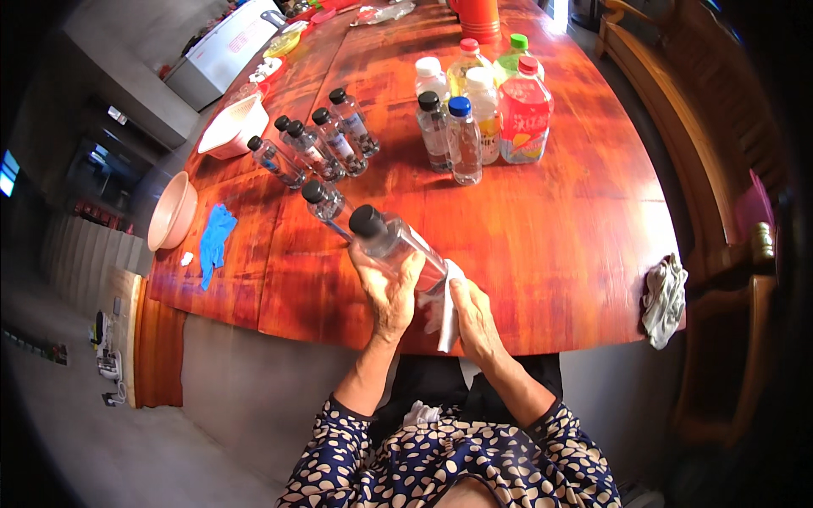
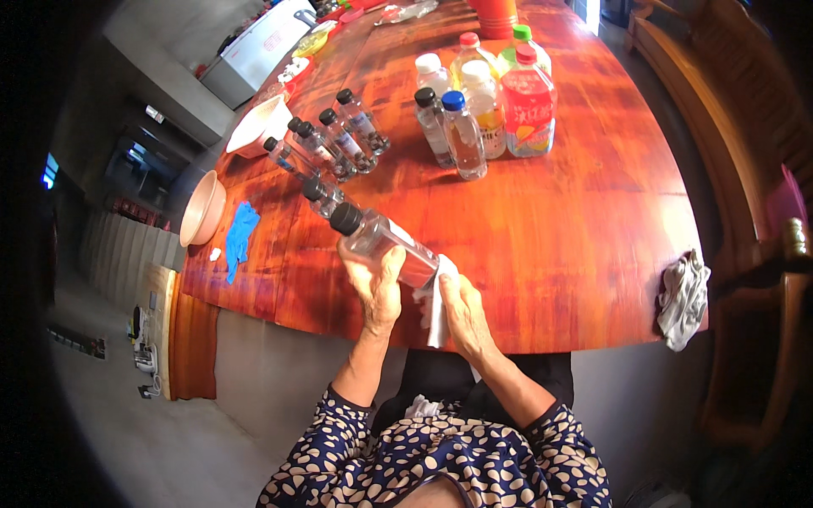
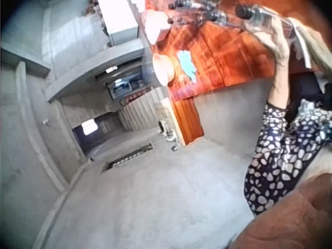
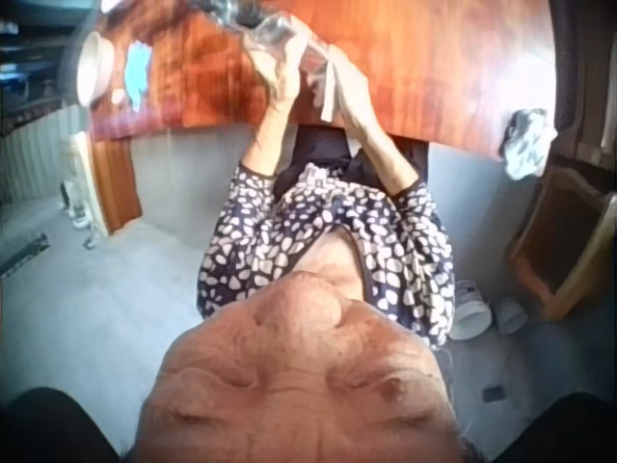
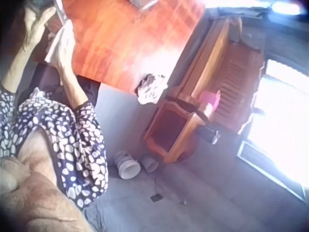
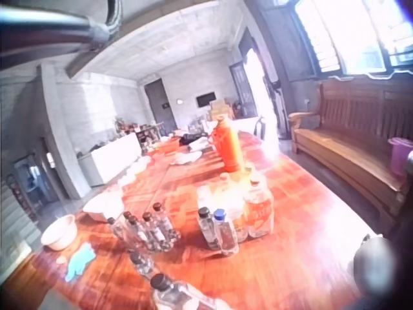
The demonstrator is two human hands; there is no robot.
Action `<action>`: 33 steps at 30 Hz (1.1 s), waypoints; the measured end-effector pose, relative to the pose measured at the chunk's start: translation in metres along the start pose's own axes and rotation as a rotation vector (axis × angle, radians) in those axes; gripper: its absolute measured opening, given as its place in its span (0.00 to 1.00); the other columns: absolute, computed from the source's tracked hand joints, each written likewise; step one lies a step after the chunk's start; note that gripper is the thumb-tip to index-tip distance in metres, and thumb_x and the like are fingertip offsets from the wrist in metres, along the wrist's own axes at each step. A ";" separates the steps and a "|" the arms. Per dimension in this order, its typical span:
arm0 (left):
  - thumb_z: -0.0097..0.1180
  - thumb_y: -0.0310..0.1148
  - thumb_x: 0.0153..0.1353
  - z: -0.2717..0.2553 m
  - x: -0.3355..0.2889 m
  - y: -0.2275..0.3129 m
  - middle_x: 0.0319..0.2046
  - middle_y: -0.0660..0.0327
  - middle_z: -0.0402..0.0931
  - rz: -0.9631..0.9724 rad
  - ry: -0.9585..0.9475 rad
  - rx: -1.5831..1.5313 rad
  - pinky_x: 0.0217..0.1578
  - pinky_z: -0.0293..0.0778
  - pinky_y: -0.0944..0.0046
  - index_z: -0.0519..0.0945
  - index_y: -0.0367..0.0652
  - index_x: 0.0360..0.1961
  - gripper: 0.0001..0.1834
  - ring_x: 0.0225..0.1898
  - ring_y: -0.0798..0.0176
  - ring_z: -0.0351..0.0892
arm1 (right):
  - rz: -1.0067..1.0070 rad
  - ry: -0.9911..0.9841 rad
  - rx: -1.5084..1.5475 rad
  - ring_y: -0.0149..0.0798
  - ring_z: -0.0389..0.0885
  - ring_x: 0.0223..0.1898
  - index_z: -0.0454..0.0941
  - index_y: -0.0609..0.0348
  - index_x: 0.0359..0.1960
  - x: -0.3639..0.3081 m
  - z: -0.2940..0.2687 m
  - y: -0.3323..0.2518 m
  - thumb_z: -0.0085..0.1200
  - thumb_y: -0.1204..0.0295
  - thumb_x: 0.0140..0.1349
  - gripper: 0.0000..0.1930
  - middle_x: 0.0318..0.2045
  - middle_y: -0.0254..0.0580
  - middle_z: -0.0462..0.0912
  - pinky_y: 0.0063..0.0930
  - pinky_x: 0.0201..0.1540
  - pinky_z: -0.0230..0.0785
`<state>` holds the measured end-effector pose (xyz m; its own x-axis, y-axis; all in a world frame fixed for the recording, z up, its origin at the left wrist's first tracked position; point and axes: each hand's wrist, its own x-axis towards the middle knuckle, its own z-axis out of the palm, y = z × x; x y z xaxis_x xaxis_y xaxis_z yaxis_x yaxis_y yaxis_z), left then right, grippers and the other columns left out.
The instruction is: The person wipes several clear plastic bottles with a white cloth on a wooden table. They handle the bottles one at a time, rotating them to clean the sides and caps before placing them back on the table.
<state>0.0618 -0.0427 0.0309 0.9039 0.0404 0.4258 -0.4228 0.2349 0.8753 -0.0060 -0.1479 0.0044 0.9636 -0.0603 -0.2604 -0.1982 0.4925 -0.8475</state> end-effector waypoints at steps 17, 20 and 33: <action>0.67 0.27 0.50 0.018 0.162 -0.126 0.44 0.62 0.74 0.027 0.144 0.137 0.48 0.70 0.65 0.68 0.40 0.53 0.29 0.44 0.68 0.74 | -0.692 0.106 -1.009 0.53 0.72 0.28 0.71 0.63 0.43 0.035 -0.039 0.010 0.57 0.73 0.54 0.15 0.27 0.53 0.72 0.42 0.28 0.66; 0.68 0.26 0.50 0.022 0.179 -0.138 0.45 0.64 0.74 0.032 0.135 -0.010 0.49 0.70 0.66 0.66 0.41 0.58 0.34 0.45 0.68 0.73 | -0.645 0.063 -1.058 0.53 0.72 0.29 0.71 0.62 0.44 0.034 -0.041 0.011 0.58 0.72 0.54 0.17 0.29 0.53 0.74 0.42 0.29 0.67; 0.65 0.23 0.52 0.030 0.204 -0.160 0.52 0.56 0.69 0.142 0.008 -0.016 0.60 0.60 0.61 0.60 0.40 0.55 0.32 0.56 0.63 0.66 | -0.669 -0.004 -1.137 0.51 0.75 0.32 0.71 0.63 0.44 0.041 -0.035 0.007 0.61 0.73 0.49 0.20 0.33 0.53 0.78 0.39 0.33 0.70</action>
<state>0.3119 -0.1011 -0.0159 0.8356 0.0824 0.5431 -0.5454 0.2420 0.8025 0.0261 -0.1771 -0.0287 0.9339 -0.0020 0.3575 0.2763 -0.6305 -0.7253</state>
